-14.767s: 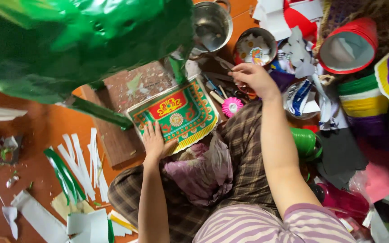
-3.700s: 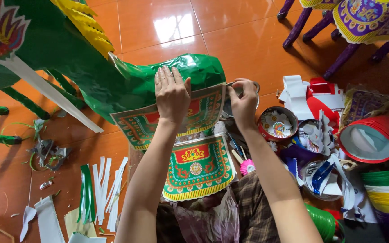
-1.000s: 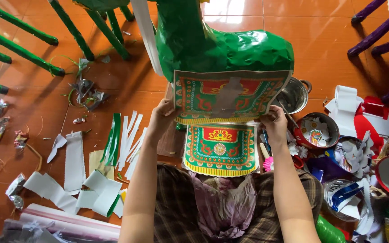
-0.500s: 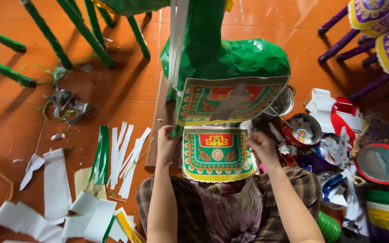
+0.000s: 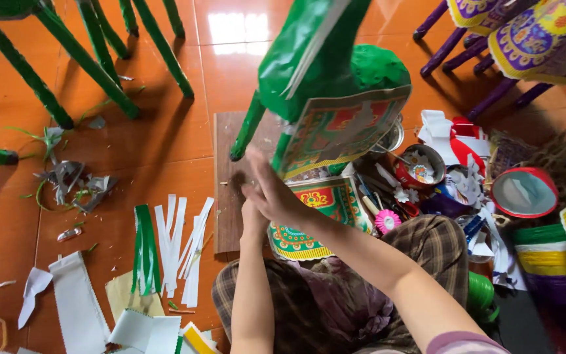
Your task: Decorating a green paper horse figure with colorful paper patterns and glue.
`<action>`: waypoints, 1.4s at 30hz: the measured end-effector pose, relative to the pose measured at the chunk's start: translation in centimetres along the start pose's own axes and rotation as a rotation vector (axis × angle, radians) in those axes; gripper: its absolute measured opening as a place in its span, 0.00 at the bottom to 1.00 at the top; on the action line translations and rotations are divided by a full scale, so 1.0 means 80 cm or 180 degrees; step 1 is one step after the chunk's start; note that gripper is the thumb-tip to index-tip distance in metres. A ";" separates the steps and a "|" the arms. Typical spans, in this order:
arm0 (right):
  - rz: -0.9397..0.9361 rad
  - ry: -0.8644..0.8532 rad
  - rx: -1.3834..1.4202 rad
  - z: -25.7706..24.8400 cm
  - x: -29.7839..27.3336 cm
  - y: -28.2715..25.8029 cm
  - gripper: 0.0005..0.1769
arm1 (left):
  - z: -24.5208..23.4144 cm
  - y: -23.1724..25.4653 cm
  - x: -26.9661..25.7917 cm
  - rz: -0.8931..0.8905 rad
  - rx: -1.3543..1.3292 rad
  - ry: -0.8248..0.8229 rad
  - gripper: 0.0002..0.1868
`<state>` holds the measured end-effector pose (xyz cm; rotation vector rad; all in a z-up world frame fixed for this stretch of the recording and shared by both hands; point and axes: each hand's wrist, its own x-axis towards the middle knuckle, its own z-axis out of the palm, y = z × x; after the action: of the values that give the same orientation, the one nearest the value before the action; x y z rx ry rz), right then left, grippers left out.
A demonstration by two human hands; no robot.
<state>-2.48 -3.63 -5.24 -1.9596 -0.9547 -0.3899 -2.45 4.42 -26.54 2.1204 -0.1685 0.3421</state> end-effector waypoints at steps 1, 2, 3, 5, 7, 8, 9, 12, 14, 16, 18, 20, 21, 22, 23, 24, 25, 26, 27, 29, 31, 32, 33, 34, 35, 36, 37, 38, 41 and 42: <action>0.0345 0.0554 -0.0049 0.013 0.011 0.018 0.39 | -0.002 0.007 -0.003 -0.0086 0.0152 -0.0158 0.19; 0.0687 0.1110 -0.0096 0.025 0.021 0.036 0.39 | -0.003 0.015 -0.007 -0.0170 0.0305 -0.0315 0.14; 0.0681 0.1129 -0.0120 0.014 0.044 0.039 0.39 | -0.004 0.023 -0.006 -0.0142 0.0294 -0.0321 0.14; 0.1855 0.2027 0.0226 -0.006 0.087 0.043 0.41 | -0.005 0.040 -0.007 -0.0095 0.0553 -0.0661 0.28; 0.1699 0.2272 -0.0281 -0.010 0.087 0.086 0.36 | -0.013 0.058 -0.008 -0.0029 0.0422 -0.0793 0.31; 0.1537 0.2482 -0.0782 -0.012 0.088 0.108 0.32 | -0.017 0.066 -0.008 0.0016 0.0289 -0.0912 0.34; 0.1543 0.2504 -0.0788 -0.015 0.089 0.103 0.32 | -0.032 0.081 -0.008 0.0033 0.0294 -0.0927 0.34; 0.1933 0.2428 -0.0909 -0.025 0.092 0.096 0.24 | -0.062 0.110 -0.005 -0.0190 -0.0458 -0.1235 0.31; 0.2323 0.2169 -0.0722 -0.029 0.089 0.096 0.27 | -0.070 0.108 -0.009 -0.0593 -0.1541 -0.1470 0.25; 0.2535 0.2104 -0.0686 -0.043 0.093 0.097 0.31 | -0.089 0.101 -0.005 -0.0738 -0.1671 -0.1137 0.21; 0.2753 0.2041 -0.0633 -0.049 0.088 0.085 0.35 | -0.103 0.089 -0.006 -0.0885 -0.1776 -0.0803 0.18; 0.2004 0.1982 -0.0527 -0.050 0.078 0.064 0.32 | -0.109 0.069 -0.001 -0.1124 -0.2011 0.0768 0.09; 0.2001 0.1987 -0.0517 -0.054 0.070 0.067 0.32 | -0.111 0.058 0.000 -0.1118 -0.2002 0.0769 0.09; 0.1554 0.1735 -0.0160 -0.056 0.062 0.070 0.24 | -0.113 0.048 0.000 -0.1235 -0.1902 0.1155 0.06; 0.1121 0.1468 0.0193 -0.058 0.052 0.071 0.17 | -0.115 0.038 -0.003 -0.1366 -0.1794 0.1537 0.03; 0.1132 0.1465 0.0203 -0.070 0.046 0.050 0.17 | -0.110 0.024 -0.002 -0.1377 -0.1783 0.1537 0.03; 0.0965 0.1016 0.0502 -0.081 0.040 0.029 0.15 | -0.105 0.009 -0.003 -0.1413 -0.1646 0.1492 0.03; 0.0792 0.0568 0.0798 -0.092 0.034 0.008 0.14 | -0.101 -0.006 -0.005 -0.1449 -0.1510 0.1446 0.04; 0.0805 0.0559 0.0822 -0.110 0.030 -0.003 0.14 | -0.090 -0.030 -0.005 -0.1470 -0.1490 0.1453 0.04; 0.0645 -0.0232 0.1161 -0.146 0.021 -0.024 0.11 | -0.069 -0.079 -0.009 -0.1296 -0.1147 0.1123 0.27; 0.1153 -0.0678 0.1219 -0.190 0.022 -0.025 0.09 | -0.064 -0.085 -0.010 -0.1396 -0.0808 0.1055 0.38; 0.1640 -0.1126 0.1235 -0.213 0.024 -0.024 0.09 | -0.062 -0.088 -0.011 -0.1468 -0.0497 0.0981 0.50; 0.1640 -0.1128 0.1260 -0.218 0.000 0.012 0.09 | -0.062 -0.081 -0.011 -0.1478 -0.0475 0.0982 0.50; 0.1984 -0.0703 0.1642 -0.223 -0.023 0.048 0.15 | -0.062 -0.074 -0.011 -0.1586 -0.0330 0.0956 0.55; 0.2315 -0.0270 0.2002 -0.231 -0.044 0.084 0.23 | -0.059 -0.065 -0.007 -0.1685 -0.0200 0.0936 0.60; 0.2309 -0.0276 0.2010 -0.232 -0.056 0.098 0.23 | -0.052 -0.068 -0.007 -0.1686 -0.0193 0.0944 0.60; 0.2159 -0.0024 0.2183 -0.233 -0.069 0.113 0.25 | -0.044 -0.071 -0.010 -0.1666 -0.0162 0.0757 0.55; 0.2007 0.0229 0.2352 -0.234 -0.083 0.128 0.28 | -0.036 -0.075 -0.012 -0.1647 -0.0132 0.0570 0.51; 0.1605 0.0454 0.2332 -0.235 -0.119 0.218 0.39 | -0.013 -0.099 -0.024 -0.1619 -0.0010 0.0022 0.40; 0.1613 0.0441 0.2361 -0.229 -0.107 0.186 0.39 | -0.006 -0.103 -0.024 -0.1642 0.0010 0.0030 0.40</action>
<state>4.84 -27.37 -8.97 -1.3876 -0.3918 0.1160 -2.26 9.27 -33.49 2.0760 0.3808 0.0449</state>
